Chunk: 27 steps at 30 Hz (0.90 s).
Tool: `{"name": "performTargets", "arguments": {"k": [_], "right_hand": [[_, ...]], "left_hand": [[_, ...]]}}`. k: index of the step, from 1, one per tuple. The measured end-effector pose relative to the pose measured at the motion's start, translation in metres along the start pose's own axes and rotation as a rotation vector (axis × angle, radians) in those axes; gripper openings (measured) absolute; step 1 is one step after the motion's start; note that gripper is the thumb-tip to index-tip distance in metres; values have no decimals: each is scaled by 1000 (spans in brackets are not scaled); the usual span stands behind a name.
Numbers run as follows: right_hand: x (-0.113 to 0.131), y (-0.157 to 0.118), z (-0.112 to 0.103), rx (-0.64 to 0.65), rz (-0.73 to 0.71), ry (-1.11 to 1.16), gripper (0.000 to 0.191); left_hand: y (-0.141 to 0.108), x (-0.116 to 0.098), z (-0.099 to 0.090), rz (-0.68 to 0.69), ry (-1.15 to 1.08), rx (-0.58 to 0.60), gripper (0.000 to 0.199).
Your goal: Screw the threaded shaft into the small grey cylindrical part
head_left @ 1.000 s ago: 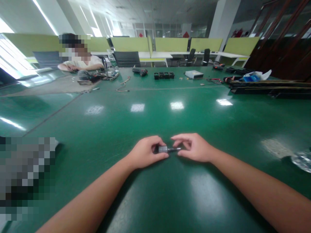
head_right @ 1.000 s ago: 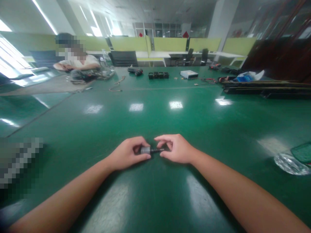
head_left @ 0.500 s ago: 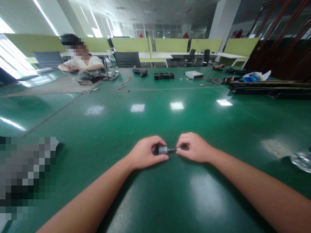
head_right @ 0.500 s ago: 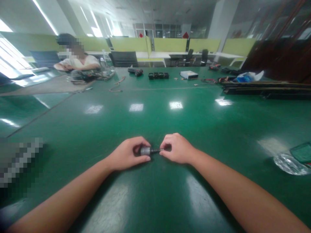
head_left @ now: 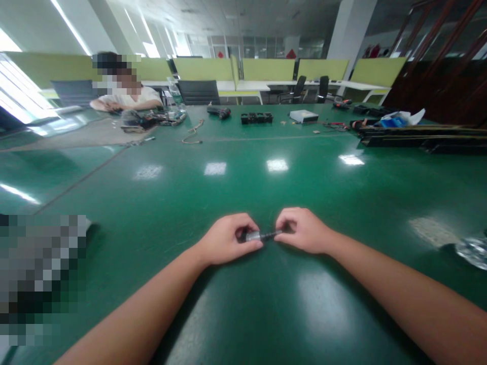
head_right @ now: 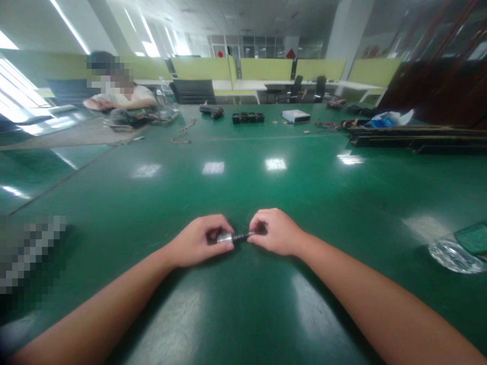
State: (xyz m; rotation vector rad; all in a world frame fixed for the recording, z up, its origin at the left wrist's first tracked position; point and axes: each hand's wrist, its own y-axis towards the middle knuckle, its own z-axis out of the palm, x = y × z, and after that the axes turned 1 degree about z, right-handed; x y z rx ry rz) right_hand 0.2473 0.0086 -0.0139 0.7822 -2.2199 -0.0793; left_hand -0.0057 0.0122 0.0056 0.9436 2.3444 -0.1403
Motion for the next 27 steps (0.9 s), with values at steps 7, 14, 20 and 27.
{"name": "performTargets", "arguments": {"k": [7, 14, 20, 27], "right_hand": [[2, -1, 1, 0, -21, 42, 14], [1, -1, 2, -10, -13, 38, 13], [-2, -1, 2, -16, -22, -8, 9], [-4, 0, 1, 50, -34, -85, 10]], "left_hand": [[-1, 2, 2, -92, -10, -6, 28], [-2, 5, 3, -14, -148, -73, 29], [-2, 4, 0, 73, -148, -18, 40], [-2, 4, 1, 7, -183, -29, 33]]}}
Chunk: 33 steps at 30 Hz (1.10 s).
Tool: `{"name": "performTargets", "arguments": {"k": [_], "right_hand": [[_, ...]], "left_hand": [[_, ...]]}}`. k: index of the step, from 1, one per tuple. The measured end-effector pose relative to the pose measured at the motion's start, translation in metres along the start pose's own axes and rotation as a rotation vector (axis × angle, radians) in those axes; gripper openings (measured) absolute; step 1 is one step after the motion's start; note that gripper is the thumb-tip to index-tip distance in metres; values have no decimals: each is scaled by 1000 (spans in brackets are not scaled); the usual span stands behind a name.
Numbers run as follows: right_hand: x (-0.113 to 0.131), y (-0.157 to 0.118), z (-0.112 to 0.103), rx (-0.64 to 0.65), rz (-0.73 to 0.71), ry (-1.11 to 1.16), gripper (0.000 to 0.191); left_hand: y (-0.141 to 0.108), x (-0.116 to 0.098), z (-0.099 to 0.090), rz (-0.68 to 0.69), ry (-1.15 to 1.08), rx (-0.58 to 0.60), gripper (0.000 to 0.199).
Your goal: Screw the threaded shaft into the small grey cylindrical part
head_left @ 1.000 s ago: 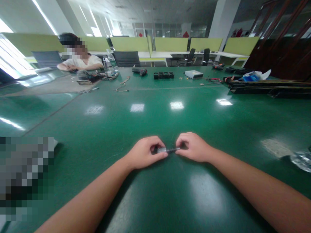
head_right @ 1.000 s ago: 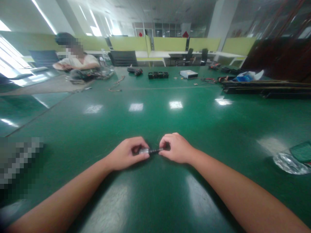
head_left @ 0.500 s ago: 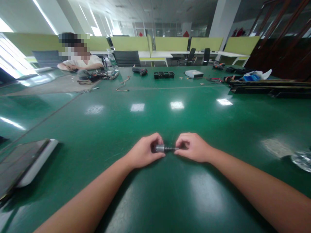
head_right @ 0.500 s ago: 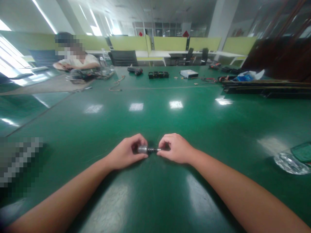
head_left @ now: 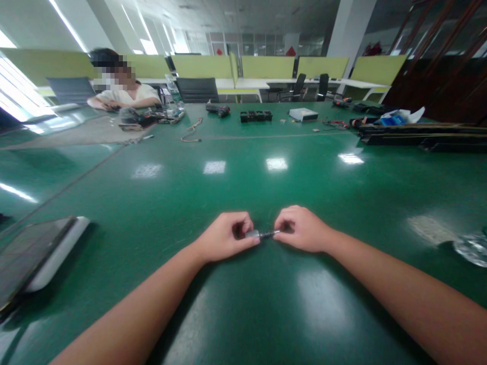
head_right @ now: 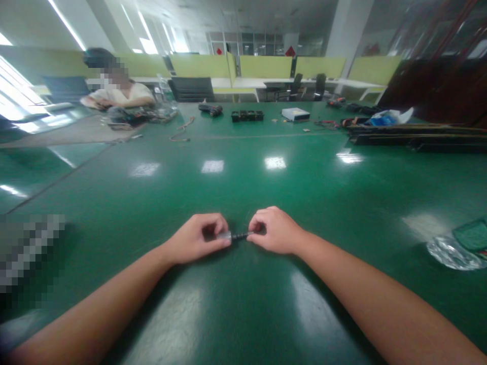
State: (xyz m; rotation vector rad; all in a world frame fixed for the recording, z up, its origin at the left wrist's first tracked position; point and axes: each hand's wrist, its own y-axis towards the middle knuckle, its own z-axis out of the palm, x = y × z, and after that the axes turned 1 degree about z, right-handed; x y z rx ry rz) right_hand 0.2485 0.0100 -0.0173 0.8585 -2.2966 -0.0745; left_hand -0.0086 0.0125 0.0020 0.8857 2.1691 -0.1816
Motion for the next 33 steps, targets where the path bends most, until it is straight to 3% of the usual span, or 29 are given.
{"name": "performTargets", "arguments": {"k": [3, 10, 20, 33], "right_hand": [[0, 0, -1, 20, -11, -19, 11], [4, 0, -1, 21, -37, -50, 17], [8, 4, 6, 50, -87, -61, 17], [9, 4, 10, 19, -134, -24, 18]], "left_hand": [[1, -1, 1, -54, 24, -7, 25], [3, -3, 2, -123, 29, -14, 28], [4, 0, 4, -22, 64, -18, 27], [6, -4, 3, -4, 170, -26, 22]]}}
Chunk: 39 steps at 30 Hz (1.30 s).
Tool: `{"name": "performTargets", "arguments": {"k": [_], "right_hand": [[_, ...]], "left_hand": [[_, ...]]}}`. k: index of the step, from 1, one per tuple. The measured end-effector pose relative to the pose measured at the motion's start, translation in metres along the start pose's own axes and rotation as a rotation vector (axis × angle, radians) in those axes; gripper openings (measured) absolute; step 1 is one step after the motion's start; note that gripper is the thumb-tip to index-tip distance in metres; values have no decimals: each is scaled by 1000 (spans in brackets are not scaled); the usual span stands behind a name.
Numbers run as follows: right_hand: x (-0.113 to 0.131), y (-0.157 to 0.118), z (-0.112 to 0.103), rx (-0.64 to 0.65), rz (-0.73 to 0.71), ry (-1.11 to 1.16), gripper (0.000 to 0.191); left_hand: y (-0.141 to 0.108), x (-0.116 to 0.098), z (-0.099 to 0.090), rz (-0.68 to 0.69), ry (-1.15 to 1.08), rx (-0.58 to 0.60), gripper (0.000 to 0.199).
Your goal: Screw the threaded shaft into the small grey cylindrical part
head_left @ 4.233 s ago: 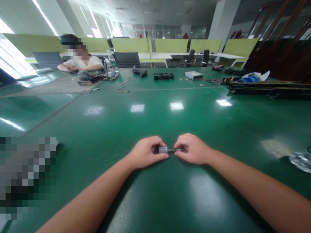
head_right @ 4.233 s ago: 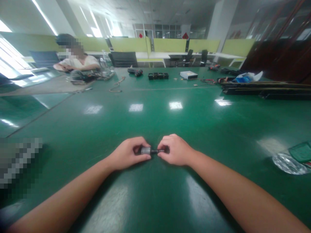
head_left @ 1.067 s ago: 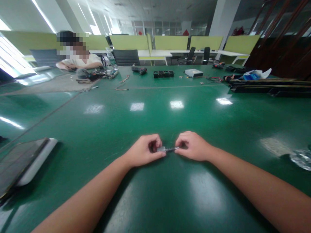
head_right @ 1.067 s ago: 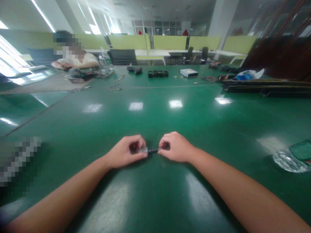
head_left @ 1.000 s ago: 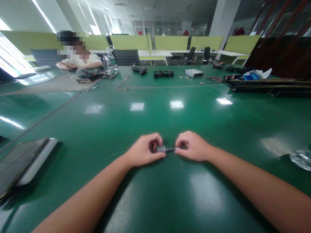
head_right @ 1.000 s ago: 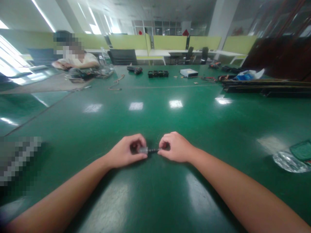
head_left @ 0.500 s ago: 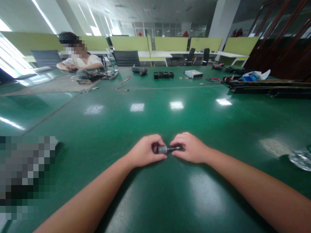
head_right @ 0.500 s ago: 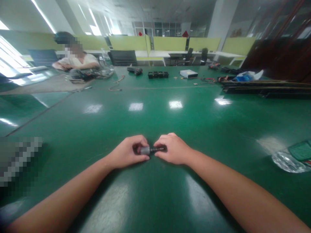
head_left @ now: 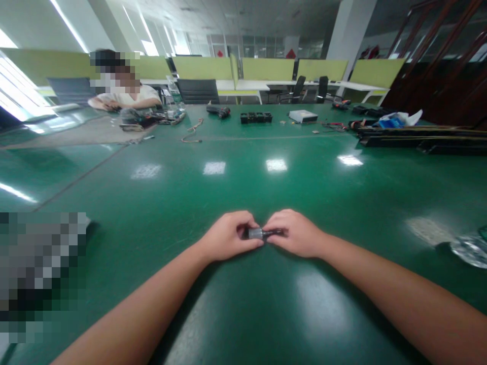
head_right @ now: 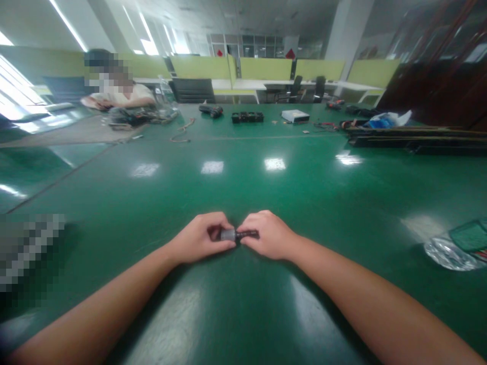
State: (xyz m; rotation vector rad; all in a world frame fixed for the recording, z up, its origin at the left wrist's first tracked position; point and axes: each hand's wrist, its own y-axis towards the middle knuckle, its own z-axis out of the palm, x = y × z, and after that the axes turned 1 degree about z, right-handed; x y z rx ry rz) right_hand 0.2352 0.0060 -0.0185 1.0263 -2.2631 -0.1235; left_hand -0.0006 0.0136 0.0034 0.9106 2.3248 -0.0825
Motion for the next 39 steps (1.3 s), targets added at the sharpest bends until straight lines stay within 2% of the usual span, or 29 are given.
{"name": "performTargets", "arguments": {"k": [25, 39], "right_hand": [[-2, -2, -2, 3, -13, 5, 14], [-1, -3, -3, 10, 36, 10, 12]], "left_hand": [[-1, 2, 0, 12, -14, 5, 23], [-2, 3, 0, 7, -18, 12, 23]]}}
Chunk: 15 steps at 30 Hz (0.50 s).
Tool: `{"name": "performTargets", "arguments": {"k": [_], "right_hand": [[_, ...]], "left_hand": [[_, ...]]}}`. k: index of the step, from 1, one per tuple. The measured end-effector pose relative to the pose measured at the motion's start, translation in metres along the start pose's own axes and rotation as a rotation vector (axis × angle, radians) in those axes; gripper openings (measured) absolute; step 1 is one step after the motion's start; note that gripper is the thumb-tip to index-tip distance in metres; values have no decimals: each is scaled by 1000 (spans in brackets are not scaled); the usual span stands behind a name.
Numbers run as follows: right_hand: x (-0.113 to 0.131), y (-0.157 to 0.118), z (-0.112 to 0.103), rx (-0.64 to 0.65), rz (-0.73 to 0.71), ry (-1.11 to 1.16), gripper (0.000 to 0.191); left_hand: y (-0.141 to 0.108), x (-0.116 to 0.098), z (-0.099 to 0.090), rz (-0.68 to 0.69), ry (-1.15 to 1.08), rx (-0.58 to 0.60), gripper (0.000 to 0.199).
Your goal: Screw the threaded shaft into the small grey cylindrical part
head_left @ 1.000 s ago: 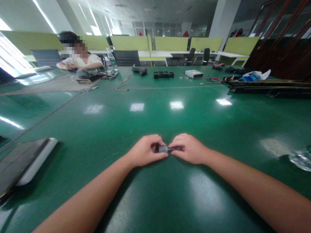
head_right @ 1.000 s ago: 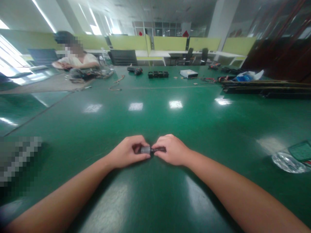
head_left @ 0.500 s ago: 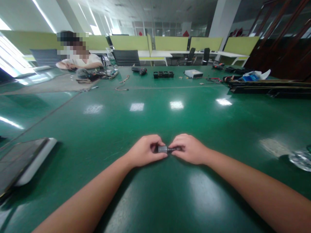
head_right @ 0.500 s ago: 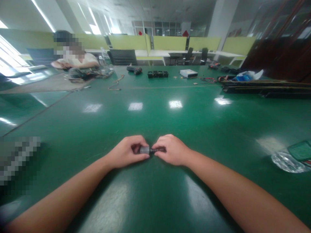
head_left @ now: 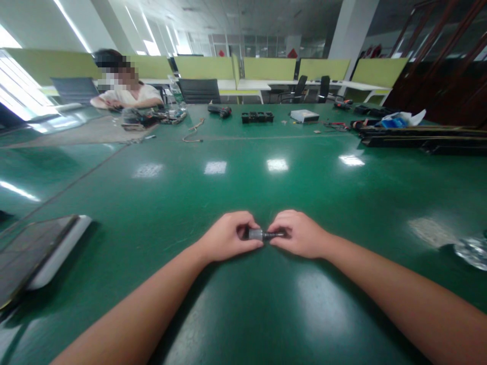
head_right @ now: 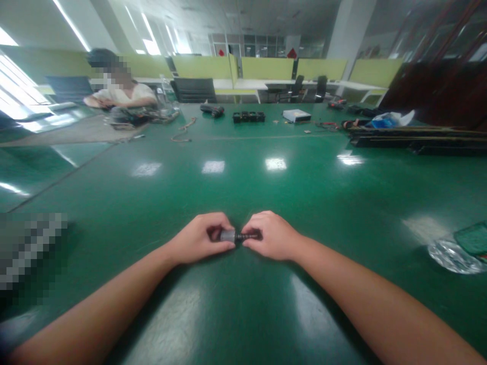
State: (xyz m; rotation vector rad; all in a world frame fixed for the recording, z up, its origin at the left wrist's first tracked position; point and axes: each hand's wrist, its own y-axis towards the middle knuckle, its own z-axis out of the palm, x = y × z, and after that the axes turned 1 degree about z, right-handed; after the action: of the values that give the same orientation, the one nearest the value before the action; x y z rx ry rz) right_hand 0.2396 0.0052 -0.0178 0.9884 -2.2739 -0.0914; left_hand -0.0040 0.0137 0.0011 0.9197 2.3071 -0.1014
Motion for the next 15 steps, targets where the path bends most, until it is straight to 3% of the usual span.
{"name": "performTargets", "arguments": {"k": [15], "right_hand": [[1, -2, -4, -10, 8, -16, 8]], "left_hand": [[0, -1, 0, -1, -7, 3, 23]]}}
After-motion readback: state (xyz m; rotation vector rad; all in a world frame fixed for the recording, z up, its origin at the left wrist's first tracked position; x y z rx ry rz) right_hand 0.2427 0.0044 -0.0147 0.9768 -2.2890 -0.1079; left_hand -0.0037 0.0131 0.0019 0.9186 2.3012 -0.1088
